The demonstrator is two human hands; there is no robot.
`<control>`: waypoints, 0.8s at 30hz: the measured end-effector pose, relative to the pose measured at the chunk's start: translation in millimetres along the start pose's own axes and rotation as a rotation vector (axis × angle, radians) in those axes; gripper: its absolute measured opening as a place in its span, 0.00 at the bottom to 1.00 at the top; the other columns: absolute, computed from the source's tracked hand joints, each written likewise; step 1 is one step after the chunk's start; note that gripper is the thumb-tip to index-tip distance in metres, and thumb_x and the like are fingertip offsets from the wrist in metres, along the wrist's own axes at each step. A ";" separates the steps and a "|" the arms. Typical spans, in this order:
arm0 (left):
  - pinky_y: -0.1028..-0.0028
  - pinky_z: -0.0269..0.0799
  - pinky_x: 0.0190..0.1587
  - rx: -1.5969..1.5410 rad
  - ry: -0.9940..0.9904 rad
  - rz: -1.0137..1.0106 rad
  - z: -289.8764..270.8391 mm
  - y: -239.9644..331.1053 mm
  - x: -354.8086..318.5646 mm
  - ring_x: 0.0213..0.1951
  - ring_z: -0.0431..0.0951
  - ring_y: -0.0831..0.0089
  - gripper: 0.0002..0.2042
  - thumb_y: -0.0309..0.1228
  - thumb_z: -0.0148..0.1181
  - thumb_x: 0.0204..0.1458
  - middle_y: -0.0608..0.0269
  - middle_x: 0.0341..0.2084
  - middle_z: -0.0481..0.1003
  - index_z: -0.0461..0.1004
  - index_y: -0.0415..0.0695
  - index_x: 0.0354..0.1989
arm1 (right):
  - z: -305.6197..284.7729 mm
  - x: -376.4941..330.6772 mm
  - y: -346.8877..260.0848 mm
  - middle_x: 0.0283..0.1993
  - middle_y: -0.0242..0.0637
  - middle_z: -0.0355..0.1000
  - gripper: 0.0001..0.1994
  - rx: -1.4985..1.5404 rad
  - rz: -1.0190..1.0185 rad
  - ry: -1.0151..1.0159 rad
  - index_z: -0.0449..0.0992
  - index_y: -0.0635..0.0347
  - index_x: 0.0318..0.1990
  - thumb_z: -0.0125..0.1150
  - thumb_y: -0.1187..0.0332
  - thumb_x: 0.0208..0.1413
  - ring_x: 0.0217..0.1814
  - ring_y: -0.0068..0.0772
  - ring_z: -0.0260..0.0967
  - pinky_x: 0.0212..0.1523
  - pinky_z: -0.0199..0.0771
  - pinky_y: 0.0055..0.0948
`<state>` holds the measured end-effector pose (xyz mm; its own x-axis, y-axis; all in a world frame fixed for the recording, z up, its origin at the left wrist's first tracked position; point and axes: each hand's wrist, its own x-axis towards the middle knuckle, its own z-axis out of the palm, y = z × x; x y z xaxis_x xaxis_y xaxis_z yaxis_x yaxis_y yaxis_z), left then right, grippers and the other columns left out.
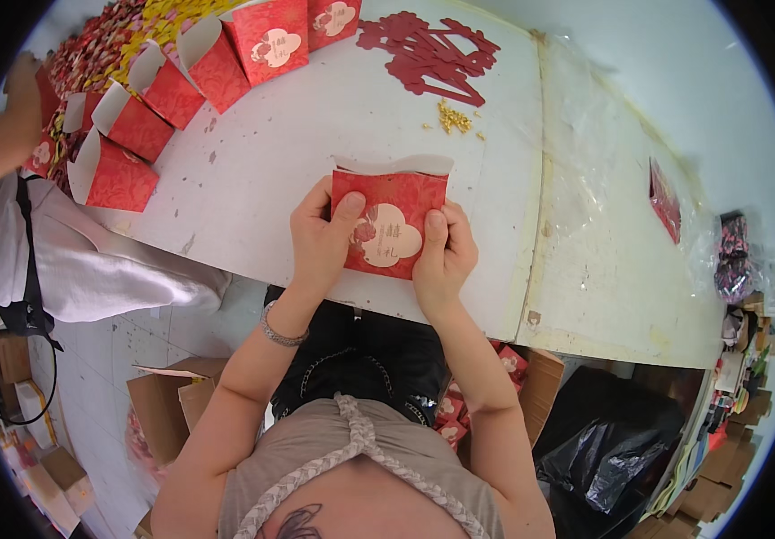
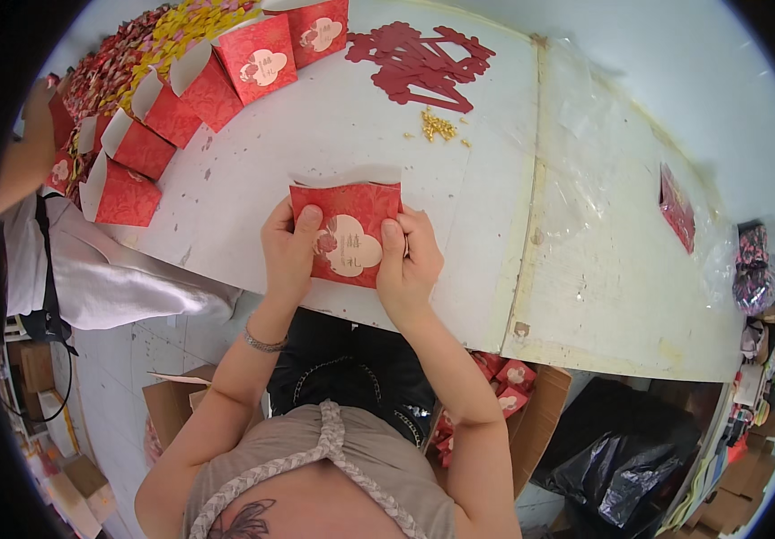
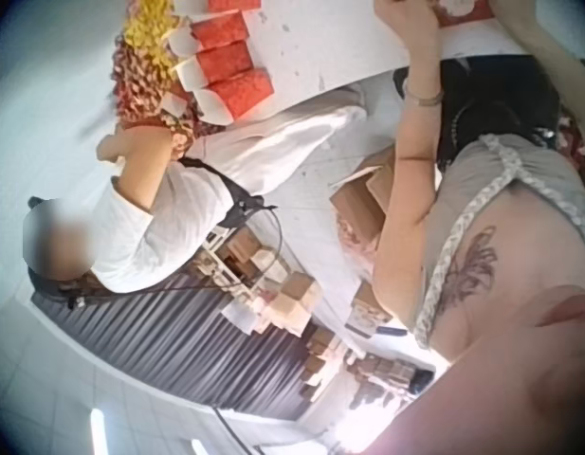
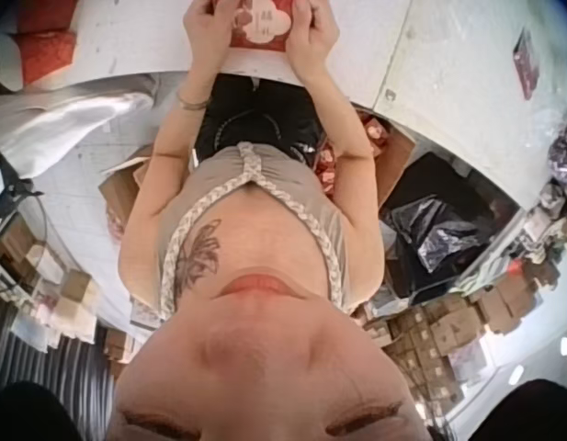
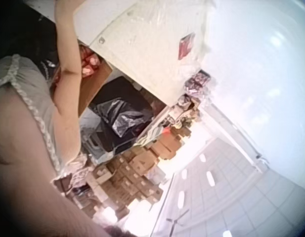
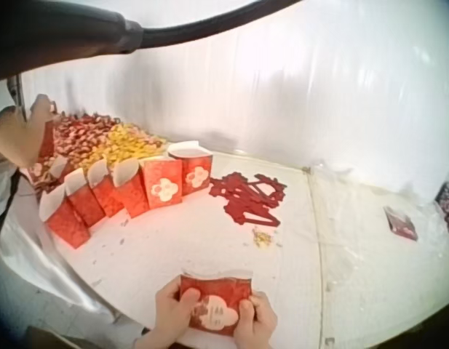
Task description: The person assembles small red paper boxes by folding and tucking flaps, then inserts a yellow candy into each box. The finished boxes are placed on the table. Another person works nearby.
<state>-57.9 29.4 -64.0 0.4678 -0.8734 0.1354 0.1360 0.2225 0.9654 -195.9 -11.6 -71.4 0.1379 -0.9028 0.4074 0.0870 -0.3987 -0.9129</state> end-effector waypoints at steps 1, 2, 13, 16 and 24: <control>0.82 0.66 0.32 -0.031 0.005 -0.022 0.3 1.0 0.9 0.29 0.69 0.85 0.13 0.37 0.53 0.58 0.69 0.30 0.73 0.70 0.37 0.39 | 2.5 3.5 -2.4 0.47 0.42 0.69 0.09 0.037 0.005 0.009 0.71 0.67 0.36 0.51 0.68 0.60 0.43 0.26 0.65 0.45 0.64 0.24; 0.82 0.67 0.32 -0.062 0.011 -0.044 0.9 2.0 2.0 0.28 0.69 0.85 0.13 0.38 0.52 0.58 0.69 0.30 0.73 0.70 0.38 0.39 | 4.4 6.8 -3.0 0.47 0.41 0.69 0.09 0.074 0.011 0.018 0.71 0.67 0.36 0.51 0.68 0.60 0.42 0.26 0.65 0.45 0.64 0.23; 0.77 0.72 0.43 -0.409 -0.040 -0.344 -15.5 11.5 10.7 0.42 0.74 0.78 0.19 0.39 0.49 0.59 0.63 0.42 0.73 0.64 0.39 0.53 | -3.3 25.7 -6.4 0.39 0.39 0.75 0.11 0.658 0.612 -0.192 0.73 0.69 0.44 0.58 0.74 0.55 0.40 0.23 0.71 0.42 0.72 0.24; 0.78 0.72 0.41 -0.319 0.013 -0.332 -7.8 20.1 12.2 0.39 0.73 0.79 0.16 0.37 0.52 0.58 0.64 0.40 0.73 0.67 0.39 0.50 | 4.2 26.5 -7.3 0.36 0.38 0.75 0.09 0.493 0.602 -0.039 0.74 0.68 0.42 0.58 0.75 0.54 0.37 0.22 0.71 0.39 0.72 0.23; 0.84 0.65 0.32 0.004 0.019 -0.100 -1.5 18.0 12.1 0.29 0.67 0.87 0.10 0.34 0.56 0.55 0.71 0.27 0.71 0.70 0.39 0.34 | 8.9 26.8 -13.9 0.49 0.36 0.68 0.08 0.187 0.195 -0.121 0.70 0.62 0.39 0.60 0.77 0.51 0.42 0.23 0.67 0.41 0.68 0.21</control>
<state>-48.5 23.5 -45.2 0.4687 -0.8827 0.0343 0.1793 0.1331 0.9748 -184.6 -28.8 -47.5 0.2856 -0.9291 0.2348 0.2259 -0.1729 -0.9587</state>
